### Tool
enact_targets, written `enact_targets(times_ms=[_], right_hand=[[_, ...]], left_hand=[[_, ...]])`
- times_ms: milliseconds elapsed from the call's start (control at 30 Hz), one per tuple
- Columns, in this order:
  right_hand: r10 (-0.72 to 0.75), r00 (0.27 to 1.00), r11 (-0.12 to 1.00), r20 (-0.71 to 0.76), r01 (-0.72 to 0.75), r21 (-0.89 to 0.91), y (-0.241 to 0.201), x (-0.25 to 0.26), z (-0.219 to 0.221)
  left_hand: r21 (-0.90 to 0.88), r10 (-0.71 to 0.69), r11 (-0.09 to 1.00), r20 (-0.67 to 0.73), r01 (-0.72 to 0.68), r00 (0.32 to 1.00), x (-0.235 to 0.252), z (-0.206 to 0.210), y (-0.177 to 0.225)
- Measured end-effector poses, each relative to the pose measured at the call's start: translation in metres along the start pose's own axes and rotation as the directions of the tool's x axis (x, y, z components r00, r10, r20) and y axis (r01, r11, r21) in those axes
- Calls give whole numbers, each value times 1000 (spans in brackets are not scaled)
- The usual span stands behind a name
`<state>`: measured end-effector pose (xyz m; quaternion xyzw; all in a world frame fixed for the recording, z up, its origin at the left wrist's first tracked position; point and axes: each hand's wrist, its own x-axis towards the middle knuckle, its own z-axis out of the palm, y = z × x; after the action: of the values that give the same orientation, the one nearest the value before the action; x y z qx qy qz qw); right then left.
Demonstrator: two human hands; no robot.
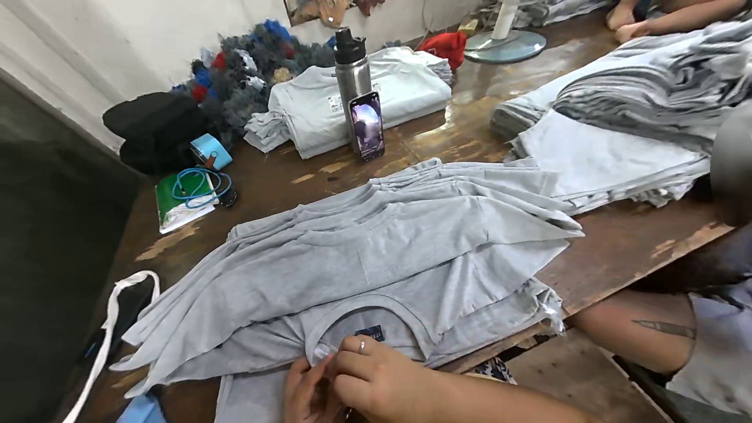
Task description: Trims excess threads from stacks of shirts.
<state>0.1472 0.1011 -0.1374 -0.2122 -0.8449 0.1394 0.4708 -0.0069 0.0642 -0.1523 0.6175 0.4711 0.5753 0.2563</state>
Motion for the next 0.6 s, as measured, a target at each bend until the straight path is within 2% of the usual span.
enact_targets(times_ms=[133,200,333,500,600], right_hand=[[88,996,986,18,-90,137,0,-6,-7],[188,981,974,46,-193,123,3,-10,-14],[346,926,938,149,-340,-70,8,-21,-25],[379,911,900,165,-321,-295,2,-23,-16],[382,911,881,156,-309,-357,-1,-17,-8]], left_hand=[[-25,13,1000,-61,-15,998,-1,1,-6],[-53,-36,998,-78,32,996,-1,-1,-8],[-142,-93,986,-75,82,993,1,-4,-7],[-317,-158,938,-19,144,987,-1,-10,-8],[-339,-141,932,-4,131,990,-2,-11,-8]])
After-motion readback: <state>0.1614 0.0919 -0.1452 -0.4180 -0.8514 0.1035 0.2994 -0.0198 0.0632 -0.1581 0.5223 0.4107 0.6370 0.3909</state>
